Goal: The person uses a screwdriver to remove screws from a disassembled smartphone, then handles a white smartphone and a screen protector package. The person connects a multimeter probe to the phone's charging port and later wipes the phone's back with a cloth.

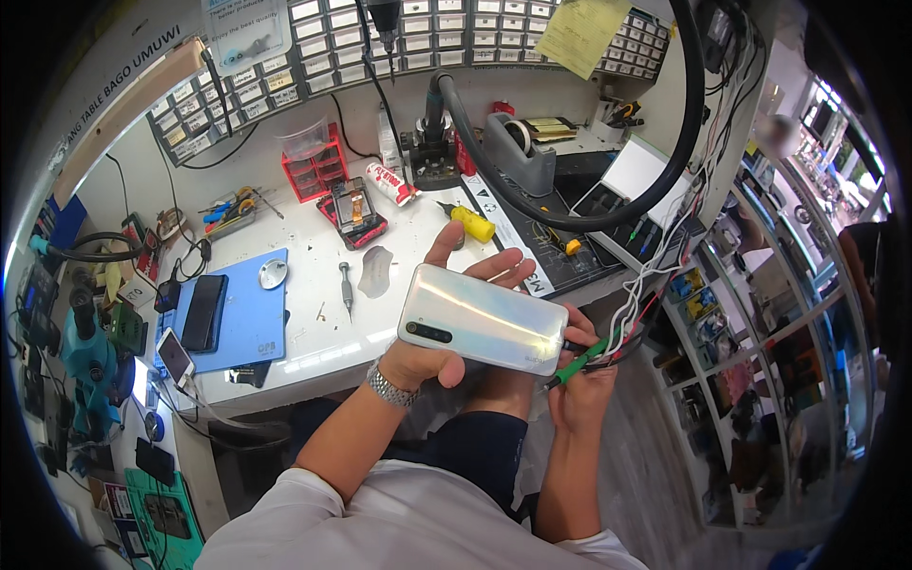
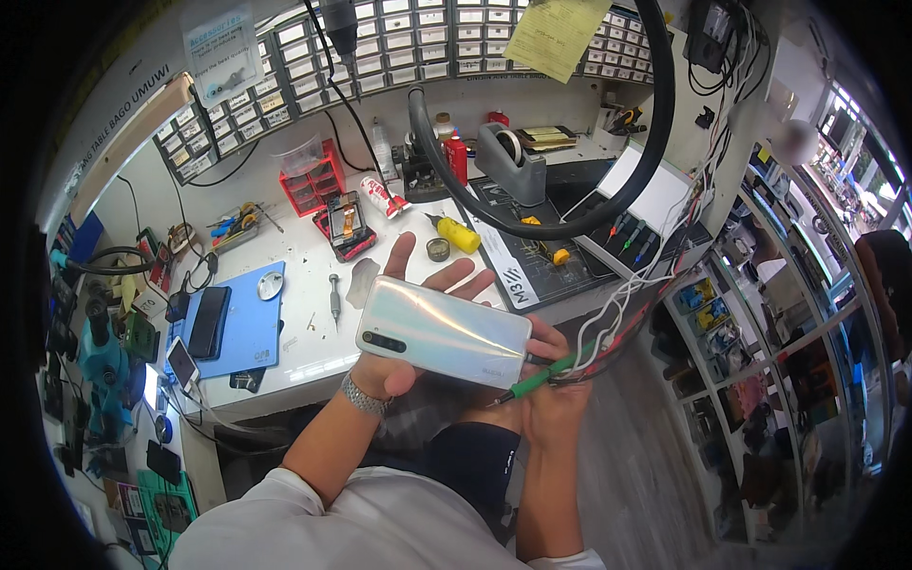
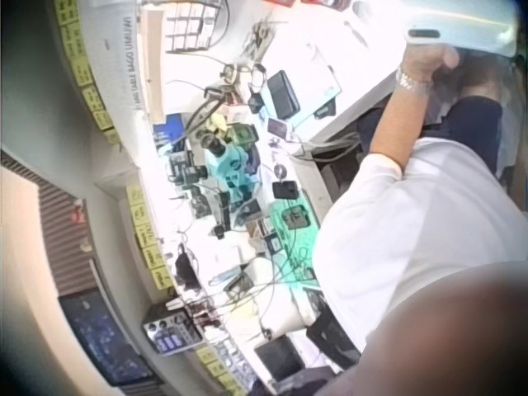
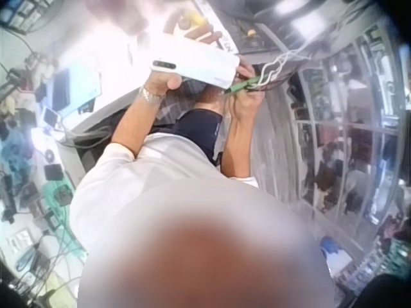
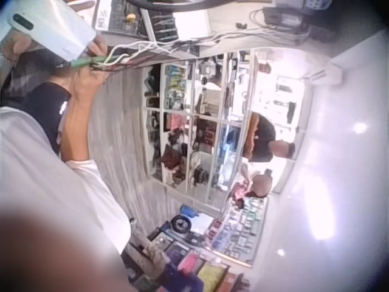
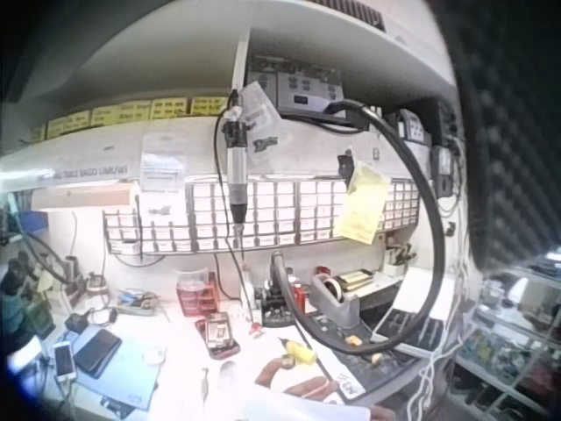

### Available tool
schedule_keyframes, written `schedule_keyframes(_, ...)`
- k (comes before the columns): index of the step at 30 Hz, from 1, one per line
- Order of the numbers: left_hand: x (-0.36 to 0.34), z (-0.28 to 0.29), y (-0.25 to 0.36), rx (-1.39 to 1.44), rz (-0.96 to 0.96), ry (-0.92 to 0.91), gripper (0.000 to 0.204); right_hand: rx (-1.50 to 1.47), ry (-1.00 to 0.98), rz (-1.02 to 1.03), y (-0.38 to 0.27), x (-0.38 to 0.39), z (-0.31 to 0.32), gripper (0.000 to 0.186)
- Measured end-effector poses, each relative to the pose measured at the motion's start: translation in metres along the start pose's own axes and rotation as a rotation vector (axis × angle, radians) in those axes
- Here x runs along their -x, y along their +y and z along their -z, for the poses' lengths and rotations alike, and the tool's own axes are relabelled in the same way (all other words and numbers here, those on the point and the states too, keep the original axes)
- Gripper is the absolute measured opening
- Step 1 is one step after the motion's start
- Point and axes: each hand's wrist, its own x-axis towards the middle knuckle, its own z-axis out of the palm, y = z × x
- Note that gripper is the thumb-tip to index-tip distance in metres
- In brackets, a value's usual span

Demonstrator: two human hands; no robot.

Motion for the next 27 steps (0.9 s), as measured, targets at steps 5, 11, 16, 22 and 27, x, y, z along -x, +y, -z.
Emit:
schedule_keyframes(5,0.0,-0.001,-0.001,0.018,0.053,0.079,0.166,0.0,0.02,0.001,-0.002,-0.001,0.0,0.031)
schedule_keyframes(11,0.009,-0.003,-0.009,-0.217,0.073,0.258,0.159,-0.051,0.075,-0.015,0.002,-0.003,0.003,0.031)
schedule_keyframes(16,0.015,-0.006,-0.017,-0.239,-0.005,0.321,0.12,-0.054,0.124,-0.072,0.002,-0.003,0.001,0.038)
schedule_keyframes(22,0.02,-0.018,-0.018,-0.253,-0.017,0.536,0.056,-0.135,0.203,-0.074,0.009,0.007,0.007,0.038)
schedule_keyframes(27,0.018,-0.027,-0.02,-0.194,-0.004,0.589,0.037,-0.173,0.157,-0.089,0.005,0.002,0.009,0.039)
